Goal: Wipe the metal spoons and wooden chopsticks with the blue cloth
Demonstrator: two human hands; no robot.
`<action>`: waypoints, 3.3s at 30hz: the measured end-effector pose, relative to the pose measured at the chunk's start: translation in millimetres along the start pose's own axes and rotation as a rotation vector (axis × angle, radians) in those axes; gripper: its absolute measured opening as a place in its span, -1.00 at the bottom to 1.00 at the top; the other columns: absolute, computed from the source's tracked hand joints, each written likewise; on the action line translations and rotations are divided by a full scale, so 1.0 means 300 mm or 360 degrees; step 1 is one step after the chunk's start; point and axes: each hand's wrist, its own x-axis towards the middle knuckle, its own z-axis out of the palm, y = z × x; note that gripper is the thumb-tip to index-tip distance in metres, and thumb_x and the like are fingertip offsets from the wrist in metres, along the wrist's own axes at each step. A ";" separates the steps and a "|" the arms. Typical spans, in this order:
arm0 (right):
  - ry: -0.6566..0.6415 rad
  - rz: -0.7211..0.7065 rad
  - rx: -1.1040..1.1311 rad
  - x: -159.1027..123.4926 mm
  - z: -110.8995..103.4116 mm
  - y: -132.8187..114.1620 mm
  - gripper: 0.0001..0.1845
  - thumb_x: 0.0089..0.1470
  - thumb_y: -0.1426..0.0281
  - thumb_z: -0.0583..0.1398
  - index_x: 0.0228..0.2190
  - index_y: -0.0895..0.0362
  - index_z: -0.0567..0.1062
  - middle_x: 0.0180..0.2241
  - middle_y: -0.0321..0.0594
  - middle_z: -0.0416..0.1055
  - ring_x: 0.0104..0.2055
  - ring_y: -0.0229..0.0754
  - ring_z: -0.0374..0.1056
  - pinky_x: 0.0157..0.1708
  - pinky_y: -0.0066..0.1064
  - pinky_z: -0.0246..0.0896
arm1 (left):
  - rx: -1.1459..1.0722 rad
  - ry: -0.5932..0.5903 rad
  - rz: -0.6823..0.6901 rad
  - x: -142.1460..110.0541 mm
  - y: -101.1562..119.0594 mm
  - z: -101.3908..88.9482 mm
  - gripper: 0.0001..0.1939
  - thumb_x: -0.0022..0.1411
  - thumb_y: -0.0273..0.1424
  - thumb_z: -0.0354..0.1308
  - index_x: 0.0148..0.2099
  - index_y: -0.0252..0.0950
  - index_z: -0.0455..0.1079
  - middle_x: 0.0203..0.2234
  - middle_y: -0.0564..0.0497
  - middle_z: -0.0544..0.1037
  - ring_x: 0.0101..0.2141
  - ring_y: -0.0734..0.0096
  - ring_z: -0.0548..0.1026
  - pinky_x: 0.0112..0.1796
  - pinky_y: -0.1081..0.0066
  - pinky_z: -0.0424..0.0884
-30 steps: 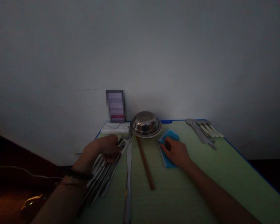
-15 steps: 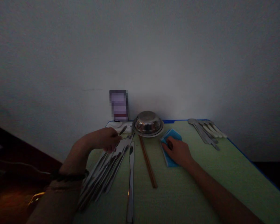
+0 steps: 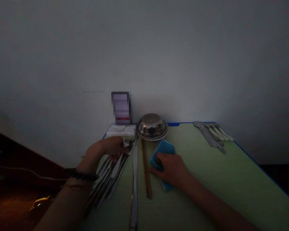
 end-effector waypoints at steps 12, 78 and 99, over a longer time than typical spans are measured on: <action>0.0002 0.0171 0.0305 0.018 -0.039 0.063 -0.69 0.13 0.22 -0.03 -0.52 0.11 0.30 -0.61 -0.31 0.33 -0.57 -0.28 0.23 -0.56 -0.44 -0.10 | -0.0088 -0.0084 0.0367 -0.152 0.104 -0.017 -0.77 0.12 -0.31 -0.04 -0.52 -0.30 0.24 -0.63 0.00 0.50 -0.58 0.36 0.48 -0.57 0.48 0.35; 0.0348 0.0725 0.1435 -0.020 -0.050 0.254 -0.51 -0.23 0.10 0.28 -0.32 0.11 0.28 -0.40 -0.29 0.33 -0.39 -0.23 0.26 -0.43 -0.40 0.14 | -0.0572 0.0439 0.0909 0.076 0.382 0.362 -0.65 0.22 -0.29 -0.09 -0.51 -0.30 0.37 -0.78 0.13 0.37 -0.67 0.44 0.37 -0.56 0.52 0.20; 0.0796 0.0526 0.1654 -0.042 -0.097 0.230 -0.76 0.14 0.28 -0.03 -0.27 0.07 0.39 -0.30 -0.27 0.39 -0.25 -0.23 0.29 -0.22 -0.42 0.17 | -0.0679 0.0329 0.1024 0.079 0.375 0.363 -0.70 0.31 -0.26 -0.21 -0.30 -0.28 0.27 -0.76 0.22 0.22 -0.70 0.52 0.27 -0.63 0.57 0.16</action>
